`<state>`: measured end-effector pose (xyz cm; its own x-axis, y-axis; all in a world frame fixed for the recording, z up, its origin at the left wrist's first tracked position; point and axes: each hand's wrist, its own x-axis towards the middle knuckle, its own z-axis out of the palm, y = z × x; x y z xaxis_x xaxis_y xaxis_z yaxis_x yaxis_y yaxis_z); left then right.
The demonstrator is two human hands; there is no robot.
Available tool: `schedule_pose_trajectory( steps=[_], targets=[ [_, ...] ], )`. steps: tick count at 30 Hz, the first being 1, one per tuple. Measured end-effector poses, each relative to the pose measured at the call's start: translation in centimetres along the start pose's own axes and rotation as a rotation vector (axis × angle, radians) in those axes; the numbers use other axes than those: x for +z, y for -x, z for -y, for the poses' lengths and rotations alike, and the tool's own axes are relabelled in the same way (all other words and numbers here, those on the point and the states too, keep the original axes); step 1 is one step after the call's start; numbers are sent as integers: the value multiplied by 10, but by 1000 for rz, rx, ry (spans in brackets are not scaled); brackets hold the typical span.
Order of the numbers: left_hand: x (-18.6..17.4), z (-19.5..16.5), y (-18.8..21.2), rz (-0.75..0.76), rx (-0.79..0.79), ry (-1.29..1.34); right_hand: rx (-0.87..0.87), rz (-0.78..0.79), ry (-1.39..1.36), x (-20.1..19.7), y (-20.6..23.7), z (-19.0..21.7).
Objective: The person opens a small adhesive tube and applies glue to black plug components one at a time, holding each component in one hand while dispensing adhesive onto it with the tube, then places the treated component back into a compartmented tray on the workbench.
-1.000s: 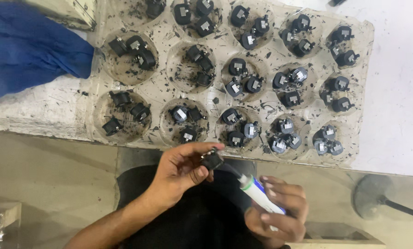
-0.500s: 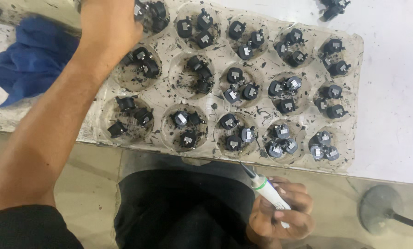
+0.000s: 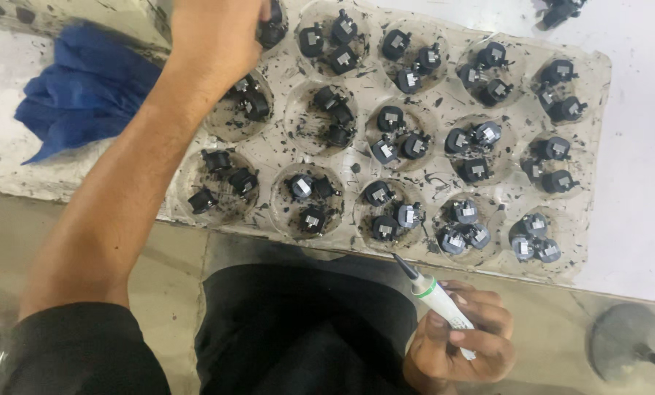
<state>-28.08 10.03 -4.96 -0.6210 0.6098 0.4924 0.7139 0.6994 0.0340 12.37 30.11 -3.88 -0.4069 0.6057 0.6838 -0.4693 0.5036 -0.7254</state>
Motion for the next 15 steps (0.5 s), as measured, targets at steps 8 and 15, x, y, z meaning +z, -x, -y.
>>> schedule_pose_trajectory(
  steps=[8, 15],
  targets=[
    [-3, -4, -16, 234, 11, 165, -13, 7, 12, -1, -2, 5],
    [-75, -28, 3, 87, 31, 406, -168, -50, 283, -11, 2, -7]
  ],
)
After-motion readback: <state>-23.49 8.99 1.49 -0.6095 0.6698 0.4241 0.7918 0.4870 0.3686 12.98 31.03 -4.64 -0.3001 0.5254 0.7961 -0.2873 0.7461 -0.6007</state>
